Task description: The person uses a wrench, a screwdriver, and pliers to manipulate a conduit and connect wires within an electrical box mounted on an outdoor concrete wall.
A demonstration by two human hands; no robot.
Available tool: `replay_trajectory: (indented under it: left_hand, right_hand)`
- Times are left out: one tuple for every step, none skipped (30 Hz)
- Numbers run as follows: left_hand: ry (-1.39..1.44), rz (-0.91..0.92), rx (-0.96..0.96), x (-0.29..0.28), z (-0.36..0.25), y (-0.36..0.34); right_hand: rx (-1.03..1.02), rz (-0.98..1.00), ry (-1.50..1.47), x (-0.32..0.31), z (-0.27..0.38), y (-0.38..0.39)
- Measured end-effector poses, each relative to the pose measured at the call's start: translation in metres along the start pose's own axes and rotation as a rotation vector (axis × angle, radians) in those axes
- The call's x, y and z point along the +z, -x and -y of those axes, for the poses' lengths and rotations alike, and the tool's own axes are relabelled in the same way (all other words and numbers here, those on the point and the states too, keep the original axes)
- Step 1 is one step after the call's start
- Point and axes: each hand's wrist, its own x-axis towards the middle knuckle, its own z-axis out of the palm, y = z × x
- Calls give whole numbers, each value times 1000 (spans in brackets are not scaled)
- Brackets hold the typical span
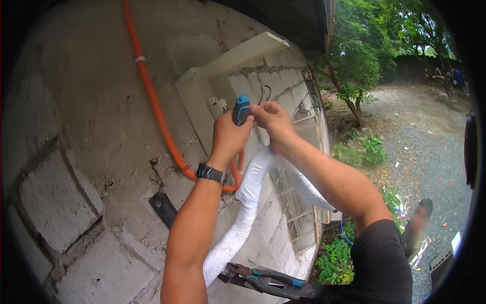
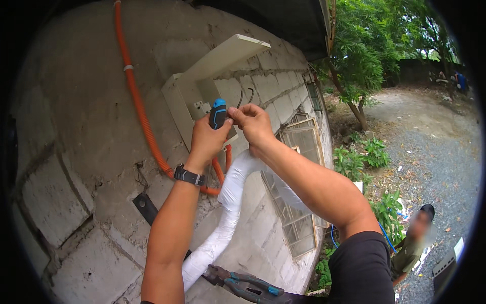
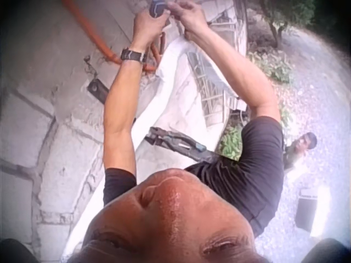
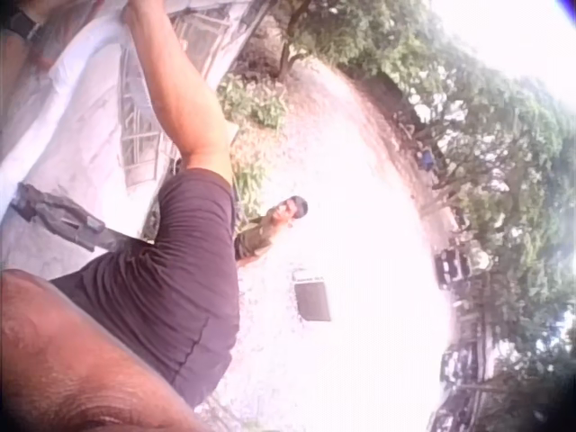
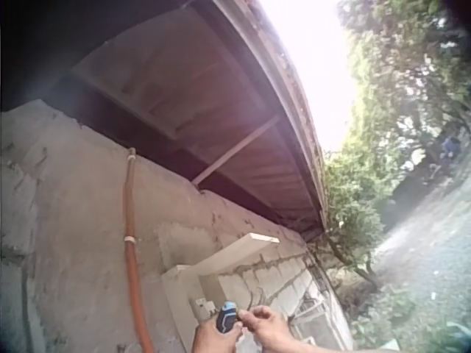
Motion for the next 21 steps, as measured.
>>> replay_trajectory:
  left_hand:
    - [4,-3,-10,1,2,0]
    - [20,-16,17,2,3,0]
    - [37,-25,43,4,4,0]
    - [-5,-53,72,5,5,1]
    - [0,-53,63,5,6,3]
    - [8,-50,77,6,7,5]
    - [18,-47,91,7,7,6]
    - [23,-45,84,9,8,7]
    - [7,-72,137,7,10,8]
    - [-4,-92,186,7,10,11]
    - [-3,-91,166,7,10,13]
    - [-31,-100,210,10,5,15]
    - [-67,-123,263,7,4,14]
    - [-81,-154,279,7,7,14]
    - [-78,-155,268,7,6,14]
    - [-70,-159,271,8,6,13]
    - [-62,-165,274,8,5,14]
    - [-63,-185,301,11,3,12]
    - [-55,-176,306,12,3,12]
    - [-20,-184,298,13,2,13]
    - [8,-194,292,10,1,13]
  right_hand:
    - [-22,-51,39,3,0,3]
    - [-13,-48,44,5,1,7]
    - [-31,-66,41,6,4,12]
    - [-50,-84,39,6,4,15]
    - [-42,-85,45,5,2,16]
    - [-60,-77,103,3,2,16]
    - [-79,-69,161,1,3,17]
    - [-72,-72,167,-2,5,17]
    - [-42,-36,179,0,8,20]
    - [-6,-6,195,-1,10,24]
    - [14,-5,198,-4,14,24]
    - [-15,-22,278,-13,16,24]
    - [-54,-22,354,-15,21,26]
    - [-126,23,422,-17,27,33]
    - [-206,62,489,-24,34,36]
    - [-355,132,597,-30,33,33]
    - [-345,137,601,-30,32,32]
    - [-494,148,805,-30,39,34]
    - [-641,160,1010,-31,45,35]
    - [-880,106,1239,-40,30,22]
    - [-882,97,1240,-43,24,14]
